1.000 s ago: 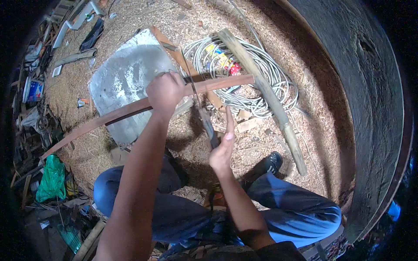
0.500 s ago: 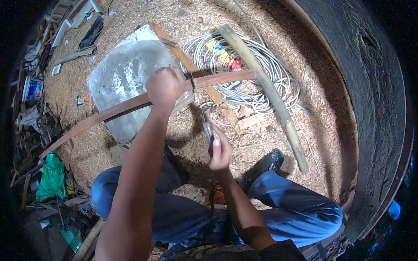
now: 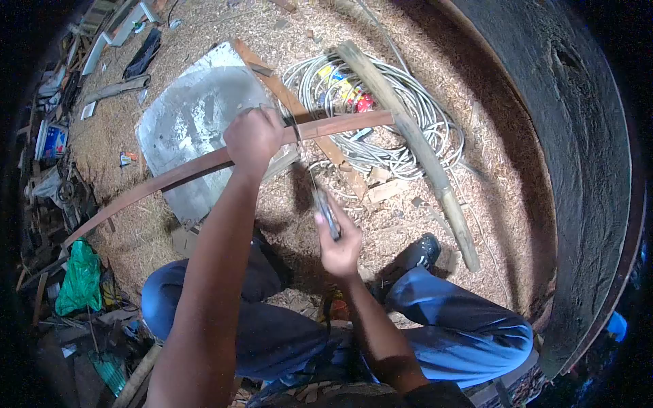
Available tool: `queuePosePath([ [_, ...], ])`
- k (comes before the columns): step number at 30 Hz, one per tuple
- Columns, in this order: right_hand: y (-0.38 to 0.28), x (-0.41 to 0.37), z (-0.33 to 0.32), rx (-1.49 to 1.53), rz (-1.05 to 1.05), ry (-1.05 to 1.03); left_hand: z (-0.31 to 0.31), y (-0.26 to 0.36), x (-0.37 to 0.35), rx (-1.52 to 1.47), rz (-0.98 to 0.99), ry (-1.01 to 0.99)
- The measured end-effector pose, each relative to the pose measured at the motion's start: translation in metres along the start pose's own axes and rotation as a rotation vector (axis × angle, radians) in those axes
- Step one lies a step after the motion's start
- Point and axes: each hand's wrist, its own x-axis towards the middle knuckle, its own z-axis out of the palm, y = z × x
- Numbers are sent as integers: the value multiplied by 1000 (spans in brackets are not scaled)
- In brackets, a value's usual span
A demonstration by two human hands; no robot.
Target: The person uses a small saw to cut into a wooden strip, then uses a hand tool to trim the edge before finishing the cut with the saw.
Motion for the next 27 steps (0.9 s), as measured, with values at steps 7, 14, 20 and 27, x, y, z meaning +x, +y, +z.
queuePosePath([
  [7,-5,0,3,-99,-79,26,2,-2,2,-6,-12,-1],
  [14,2,1,-1,-30,-12,-25,6,-2,2,22,14,39],
  [20,0,-6,-8,-51,-38,-23,6,-1,2,29,6,29],
  [27,-22,31,8,10,120,-69,5,-2,-2,3,42,70],
])
